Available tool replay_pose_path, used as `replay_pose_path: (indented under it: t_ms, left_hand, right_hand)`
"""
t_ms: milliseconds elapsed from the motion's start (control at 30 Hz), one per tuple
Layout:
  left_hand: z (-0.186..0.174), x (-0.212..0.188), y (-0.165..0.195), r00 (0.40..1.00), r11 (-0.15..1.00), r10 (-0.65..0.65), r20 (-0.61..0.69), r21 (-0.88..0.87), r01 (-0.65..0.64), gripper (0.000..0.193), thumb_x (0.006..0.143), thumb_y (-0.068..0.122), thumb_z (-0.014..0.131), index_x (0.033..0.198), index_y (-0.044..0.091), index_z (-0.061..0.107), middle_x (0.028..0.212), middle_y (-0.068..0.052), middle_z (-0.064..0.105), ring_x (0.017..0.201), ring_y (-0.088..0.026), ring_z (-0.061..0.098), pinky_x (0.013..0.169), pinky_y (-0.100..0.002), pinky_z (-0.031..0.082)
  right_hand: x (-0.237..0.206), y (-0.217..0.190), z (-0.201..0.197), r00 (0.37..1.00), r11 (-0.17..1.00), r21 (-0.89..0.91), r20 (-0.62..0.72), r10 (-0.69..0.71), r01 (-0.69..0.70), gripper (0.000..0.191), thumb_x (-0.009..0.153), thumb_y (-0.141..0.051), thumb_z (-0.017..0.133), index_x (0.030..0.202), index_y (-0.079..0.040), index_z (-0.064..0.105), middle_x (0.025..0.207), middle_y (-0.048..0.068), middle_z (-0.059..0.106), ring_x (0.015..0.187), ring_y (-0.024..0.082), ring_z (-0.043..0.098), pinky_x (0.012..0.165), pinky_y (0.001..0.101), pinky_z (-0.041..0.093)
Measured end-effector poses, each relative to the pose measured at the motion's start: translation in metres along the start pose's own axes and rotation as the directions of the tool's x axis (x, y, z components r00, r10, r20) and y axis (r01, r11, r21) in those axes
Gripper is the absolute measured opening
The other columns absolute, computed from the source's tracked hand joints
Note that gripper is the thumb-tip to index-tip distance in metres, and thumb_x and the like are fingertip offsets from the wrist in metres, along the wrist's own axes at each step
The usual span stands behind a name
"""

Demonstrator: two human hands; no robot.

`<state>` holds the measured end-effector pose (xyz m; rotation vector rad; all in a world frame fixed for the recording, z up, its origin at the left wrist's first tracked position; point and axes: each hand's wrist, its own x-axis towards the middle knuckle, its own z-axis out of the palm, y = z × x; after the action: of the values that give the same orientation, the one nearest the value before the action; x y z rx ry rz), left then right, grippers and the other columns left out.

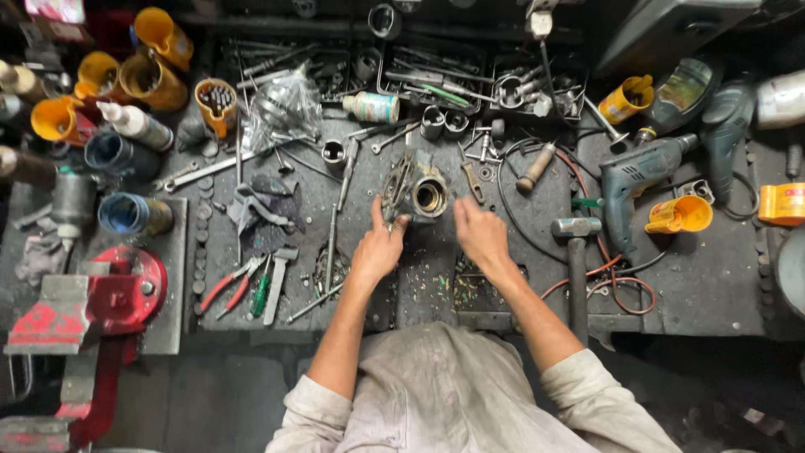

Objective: The person holds a small engine block and uses a metal rod to scrape and clean the interior surfaces. The person repeatedly inserts the rod, scrapes inside, and removes debris by hand. The person rotates the block to access different areas and continues scraping throughout the clip.

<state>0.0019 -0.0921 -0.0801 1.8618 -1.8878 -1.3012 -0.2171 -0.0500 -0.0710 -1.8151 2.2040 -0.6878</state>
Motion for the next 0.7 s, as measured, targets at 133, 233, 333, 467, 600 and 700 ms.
replay_pose_path:
  t_ms: [133,233,333,467,600,700]
  left_hand:
    - [0.000,0.001,0.000,0.998,0.999,0.043,-0.034,0.006,-0.043,0.088,0.096,0.072,0.030,0.163,0.020,0.005,0.104,-0.039,0.068,0.105,-0.060,0.062,0.091,-0.064,0.048]
    - [0.000,-0.001,0.000,1.000,1.000,0.006,-0.010,0.002,-0.006,0.090,0.095,0.073,0.030,0.163,0.020,0.005,0.103,-0.039,0.069,0.104,-0.060,0.063,0.091,-0.064,0.048]
    - [-0.001,0.000,0.000,1.000,1.000,-0.006,-0.003,0.030,0.006,0.092,0.094,0.074,0.029,0.163,0.020,0.002,0.103,-0.038,0.069,0.103,-0.059,0.064,0.091,-0.063,0.048]
    - [-0.002,0.001,-0.001,1.000,0.999,0.000,-0.014,0.034,0.001,0.090,0.096,0.074,0.029,0.164,0.020,0.003,0.105,-0.038,0.069,0.104,-0.059,0.064,0.091,-0.064,0.048]
    - [-0.002,0.001,0.000,1.000,1.000,-0.018,0.005,0.025,0.018,0.091,0.095,0.073,0.029,0.163,0.021,0.001,0.106,-0.038,0.069,0.104,-0.059,0.064,0.092,-0.064,0.047]
    - [-0.001,0.001,0.001,1.000,1.000,0.002,-0.004,0.023,-0.002,0.091,0.096,0.073,0.030,0.163,0.020,0.001,0.106,-0.038,0.068,0.105,-0.059,0.063,0.093,-0.064,0.047]
  right_hand:
    - [-0.002,0.001,-0.003,0.964,0.946,0.319,-0.226,0.140,-0.063,0.032,0.107,-0.034,0.050,0.096,-0.008,0.064,0.069,0.023,0.064,0.063,0.044,0.065,0.059,0.0537,0.046]
    - [-0.005,-0.001,-0.004,0.967,0.924,0.368,-0.177,0.183,-0.108,0.032,0.108,-0.034,0.047,0.098,-0.007,0.062,0.070,0.024,0.063,0.064,0.045,0.064,0.061,0.0552,0.045]
    - [-0.004,-0.001,-0.002,0.998,0.980,0.194,-0.039,0.049,-0.040,0.032,0.106,-0.035,0.051,0.103,-0.007,0.066,0.071,0.027,0.065,0.071,0.050,0.064,0.061,0.0574,0.045]
    - [-0.001,0.000,0.004,0.952,0.878,0.439,-0.139,0.274,-0.189,0.036,0.108,-0.037,0.047,0.100,-0.006,0.064,0.070,0.029,0.060,0.066,0.051,0.060,0.062,0.0580,0.044]
    - [0.001,0.003,0.006,1.000,0.990,0.142,-0.022,-0.009,0.012,0.036,0.109,-0.036,0.047,0.104,-0.005,0.064,0.076,0.028,0.066,0.073,0.054,0.061,0.060,0.0604,0.044]
    - [0.003,0.001,0.005,0.987,0.982,0.119,-0.044,0.154,-0.147,0.037,0.109,-0.040,0.046,0.101,-0.009,0.064,0.072,0.026,0.066,0.071,0.050,0.065,0.064,0.0590,0.047]
